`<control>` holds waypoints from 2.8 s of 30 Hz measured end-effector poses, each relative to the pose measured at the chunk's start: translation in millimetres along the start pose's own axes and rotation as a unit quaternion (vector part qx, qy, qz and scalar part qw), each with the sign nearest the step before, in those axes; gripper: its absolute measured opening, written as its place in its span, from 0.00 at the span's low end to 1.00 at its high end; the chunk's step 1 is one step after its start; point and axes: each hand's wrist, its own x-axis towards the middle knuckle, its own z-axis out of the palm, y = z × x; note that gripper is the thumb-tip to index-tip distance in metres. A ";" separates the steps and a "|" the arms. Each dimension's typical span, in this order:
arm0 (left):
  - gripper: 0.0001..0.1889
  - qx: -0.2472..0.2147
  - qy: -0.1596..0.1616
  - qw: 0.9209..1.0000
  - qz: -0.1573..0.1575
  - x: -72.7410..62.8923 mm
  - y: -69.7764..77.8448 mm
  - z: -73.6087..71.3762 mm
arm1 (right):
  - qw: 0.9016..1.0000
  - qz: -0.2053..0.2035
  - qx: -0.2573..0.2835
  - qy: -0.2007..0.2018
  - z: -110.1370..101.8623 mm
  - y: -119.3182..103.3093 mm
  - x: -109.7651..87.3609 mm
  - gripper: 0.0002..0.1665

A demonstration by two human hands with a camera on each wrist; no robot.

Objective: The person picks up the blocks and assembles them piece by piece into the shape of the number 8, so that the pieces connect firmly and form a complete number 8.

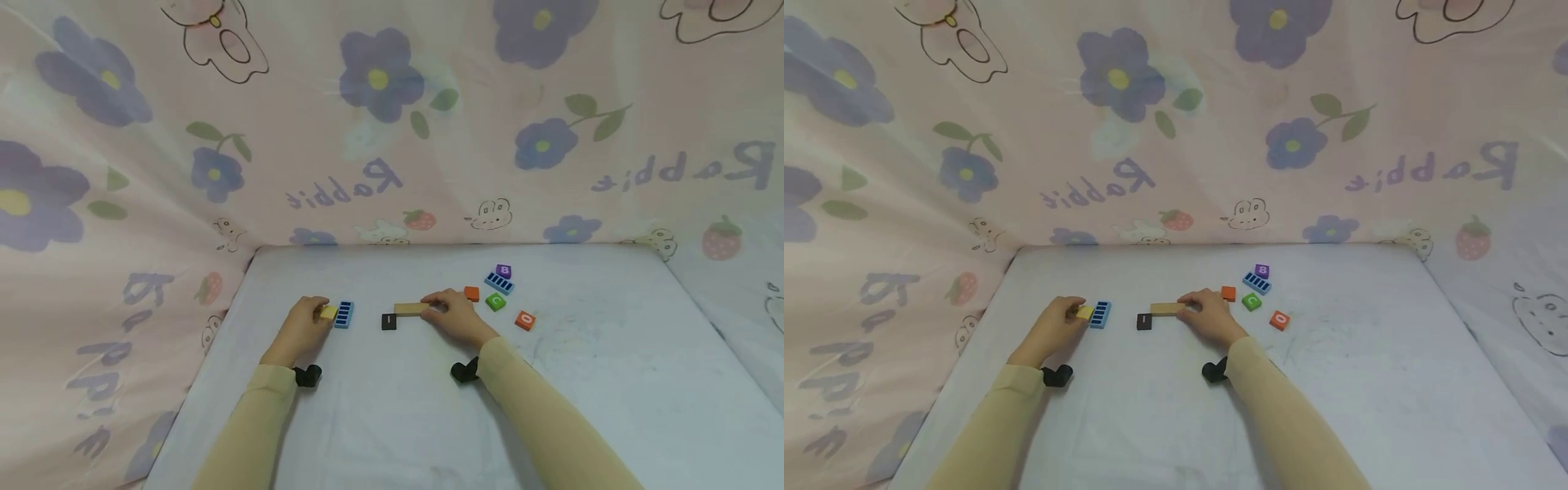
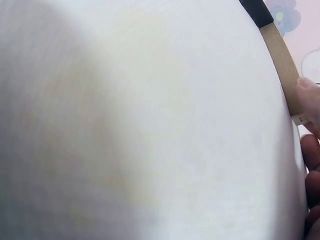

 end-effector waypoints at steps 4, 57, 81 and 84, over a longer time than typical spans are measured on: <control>0.24 0.014 -0.006 1.000 0.000 3.9 -2.0 3.2 | 1.000 0.012 0.001 0.002 -2.1 0.1 -1.6 0.20; 0.20 -0.107 -0.005 0.994 0.035 48.1 67.3 48.7 | 1.000 0.022 -0.011 0.013 0.6 2.2 -0.4 0.19; 0.17 -0.040 -0.086 0.995 0.040 74.2 67.3 65.8 | 1.000 0.008 -0.012 0.011 2.2 4.1 4.3 0.15; 0.18 -0.042 -0.087 0.995 0.035 72.5 68.6 64.9 | 1.000 0.004 -0.014 0.013 1.8 2.8 3.8 0.16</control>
